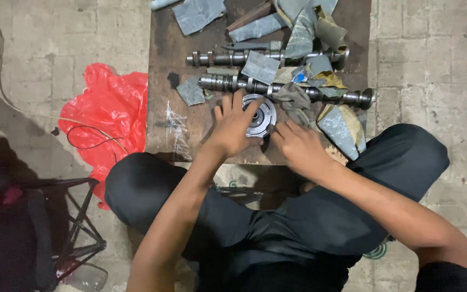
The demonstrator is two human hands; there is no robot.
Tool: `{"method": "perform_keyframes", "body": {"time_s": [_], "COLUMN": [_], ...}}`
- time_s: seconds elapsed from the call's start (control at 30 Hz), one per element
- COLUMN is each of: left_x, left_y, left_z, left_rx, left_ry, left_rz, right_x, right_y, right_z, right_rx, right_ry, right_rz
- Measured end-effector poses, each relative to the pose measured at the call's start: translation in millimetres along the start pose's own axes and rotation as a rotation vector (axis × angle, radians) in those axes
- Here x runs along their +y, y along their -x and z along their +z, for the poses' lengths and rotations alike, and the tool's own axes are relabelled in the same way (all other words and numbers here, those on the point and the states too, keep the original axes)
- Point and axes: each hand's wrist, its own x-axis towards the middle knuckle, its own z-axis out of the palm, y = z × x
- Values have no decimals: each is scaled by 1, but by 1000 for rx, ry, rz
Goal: The person sits on the floor and cleans a circular metal part using a cloth. They repeatedly wipe the surface of the part and occasionally rub the cloth between their fingers. Several other metal parts and sandpaper sheets are visible on the table.
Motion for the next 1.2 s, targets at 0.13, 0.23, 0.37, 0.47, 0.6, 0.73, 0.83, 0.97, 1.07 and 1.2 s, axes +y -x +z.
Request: {"method": "perform_keyframes", "body": {"time_s": [0.13, 0.23, 0.37, 0.47, 0.6, 0.73, 0.83, 0.97, 1.07, 1.2], "left_x": [4, 4, 8, 9, 36, 8, 3, 6, 14, 4], "left_y": [-2, 0, 0, 2, 10, -1, -12, -25, -19, -29], "left_z": [-7, -10, -13, -13, -31, -10, -7, -13, -16, -12], "left_rx": [-23, 6, 31, 39, -4, 25, 49, -83, -162, -155], "left_ry": [-16, 51, 24, 56, 70, 137, 170, 68, 73, 59], "left_rz": [-21, -9, -8, -10, -115, -79, -72, -140, -186, -153], "right_x": [11, 18, 22, 23, 19, 5, 7, 5, -15, -8], "right_y": [0, 1, -5, -5, 0, 3, 22, 5, 5, 7], "right_z": [-7, -17, -24, -15, -2, -6, 39, 34, 8, 15], "right_rx": [-6, 21, 50, 60, 70, 55, -49, 145, 130, 120], "right_ry": [-440, -803, -840, -807, -599, -284, -49, 102, 116, 102], "right_rz": [199, 376, 437, 402, 245, 107, 12, 66, 85, 64]}}
